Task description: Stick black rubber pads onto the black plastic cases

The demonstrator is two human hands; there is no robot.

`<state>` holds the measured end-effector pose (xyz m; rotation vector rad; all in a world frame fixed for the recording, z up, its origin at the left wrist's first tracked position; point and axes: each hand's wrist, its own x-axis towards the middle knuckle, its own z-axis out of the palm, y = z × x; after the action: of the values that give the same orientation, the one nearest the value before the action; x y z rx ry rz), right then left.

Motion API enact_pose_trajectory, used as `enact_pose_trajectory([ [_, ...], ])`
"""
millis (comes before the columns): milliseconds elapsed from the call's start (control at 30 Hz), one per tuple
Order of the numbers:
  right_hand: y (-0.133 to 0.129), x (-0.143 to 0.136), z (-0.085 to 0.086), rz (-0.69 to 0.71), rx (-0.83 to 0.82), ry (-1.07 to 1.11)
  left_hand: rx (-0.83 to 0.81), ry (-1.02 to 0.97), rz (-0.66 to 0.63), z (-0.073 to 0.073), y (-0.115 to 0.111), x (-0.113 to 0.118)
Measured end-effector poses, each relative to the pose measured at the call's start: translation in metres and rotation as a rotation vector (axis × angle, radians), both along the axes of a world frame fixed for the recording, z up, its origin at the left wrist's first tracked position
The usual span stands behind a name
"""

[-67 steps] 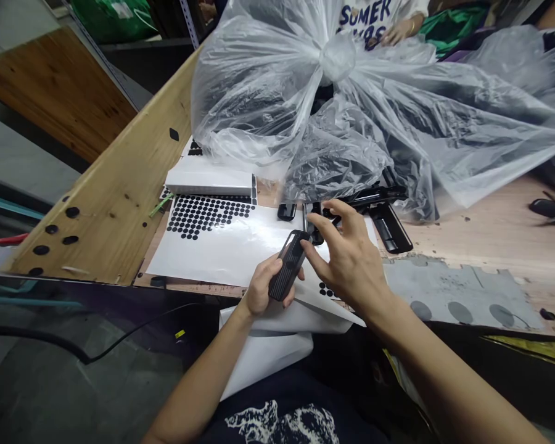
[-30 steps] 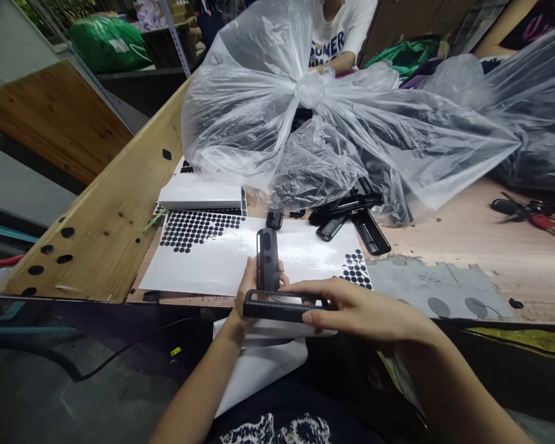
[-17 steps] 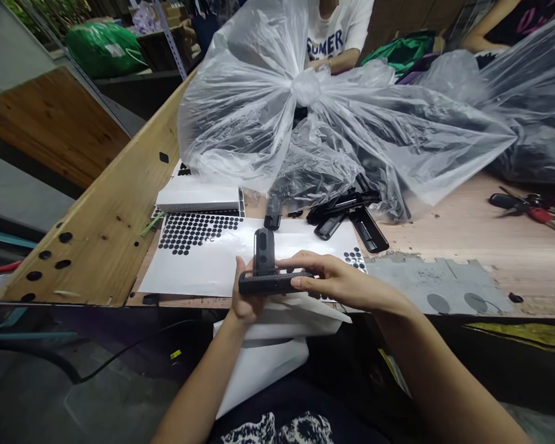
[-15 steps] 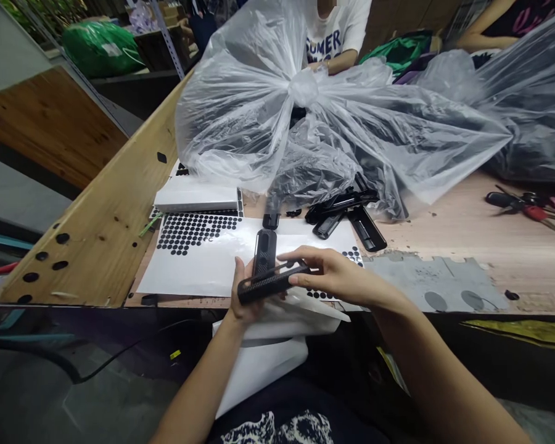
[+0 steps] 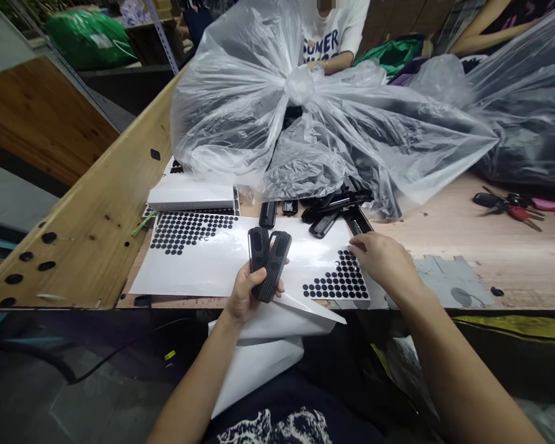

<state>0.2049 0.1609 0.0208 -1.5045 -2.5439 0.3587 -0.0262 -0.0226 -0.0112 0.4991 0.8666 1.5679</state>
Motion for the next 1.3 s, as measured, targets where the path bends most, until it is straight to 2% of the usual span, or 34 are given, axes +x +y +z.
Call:
enact_pose_trajectory([
  [100,0.007,0.013,-0.016,0.024,-0.001,-0.050,0.043,-0.040,0.005,-0.001,0.001,-0.001],
  [167,0.009,0.013,-0.018,0.026,-0.008,-0.044,0.062,-0.058,0.015,-0.002,0.001,-0.002],
  [533,0.025,0.004,-0.001,0.005,-0.128,-0.019,-0.008,-0.076,0.073,0.002,0.002,-0.001],
  [767,0.007,-0.008,0.016,-0.059,-0.233,0.115,-0.001,-0.056,0.089,0.002,0.002,0.000],
  [833,-0.008,-0.018,0.024,-0.077,-0.382,0.287,-0.004,-0.055,0.082,0.003,0.002,0.001],
  [933,-0.038,-0.043,0.035,-0.051,-0.810,0.640,-0.018,-0.042,0.079,0.003,0.002,0.002],
  [1000,-0.057,-0.063,0.040,-0.003,-1.012,0.723,-0.029,-0.026,0.076,0.004,0.001,0.002],
  [1133,-0.075,-0.092,0.039,0.048,-1.077,0.750,-0.048,-0.003,0.064,0.003,0.001,0.003],
  [1300,-0.074,-0.099,0.032,0.100,-1.060,0.727,-0.032,-0.002,0.059,0.000,0.002,0.003],
])
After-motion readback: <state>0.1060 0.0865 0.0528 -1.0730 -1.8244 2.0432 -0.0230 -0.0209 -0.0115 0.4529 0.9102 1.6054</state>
